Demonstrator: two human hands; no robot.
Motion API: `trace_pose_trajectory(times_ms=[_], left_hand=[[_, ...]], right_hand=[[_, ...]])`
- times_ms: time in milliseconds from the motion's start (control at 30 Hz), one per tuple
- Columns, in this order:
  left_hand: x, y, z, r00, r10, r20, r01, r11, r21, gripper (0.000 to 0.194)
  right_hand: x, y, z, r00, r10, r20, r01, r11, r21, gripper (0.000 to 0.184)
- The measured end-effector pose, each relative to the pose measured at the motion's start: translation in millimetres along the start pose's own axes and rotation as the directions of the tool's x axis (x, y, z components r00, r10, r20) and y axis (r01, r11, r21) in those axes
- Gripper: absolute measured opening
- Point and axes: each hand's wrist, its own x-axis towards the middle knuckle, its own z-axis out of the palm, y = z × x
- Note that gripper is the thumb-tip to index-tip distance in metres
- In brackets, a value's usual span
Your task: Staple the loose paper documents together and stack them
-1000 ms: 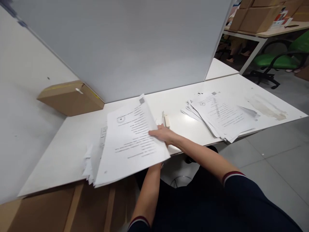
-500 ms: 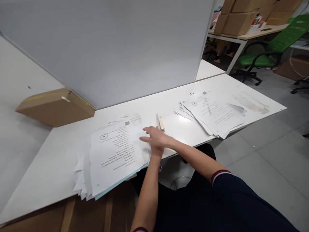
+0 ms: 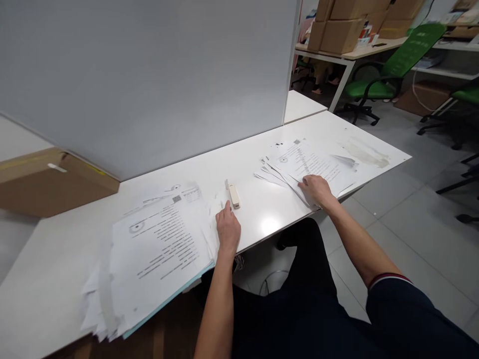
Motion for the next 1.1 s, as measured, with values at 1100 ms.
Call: trace_pose_trajectory(times_ms=[1100], left_hand=[[-10,67,-6.3,0.684,-0.415,0.599,0.613,-0.117,-0.781,0.033]], right_hand=[[-126,-107,13,0.890,-0.448,-0.090,0.438,0.779,0.448,0.036]])
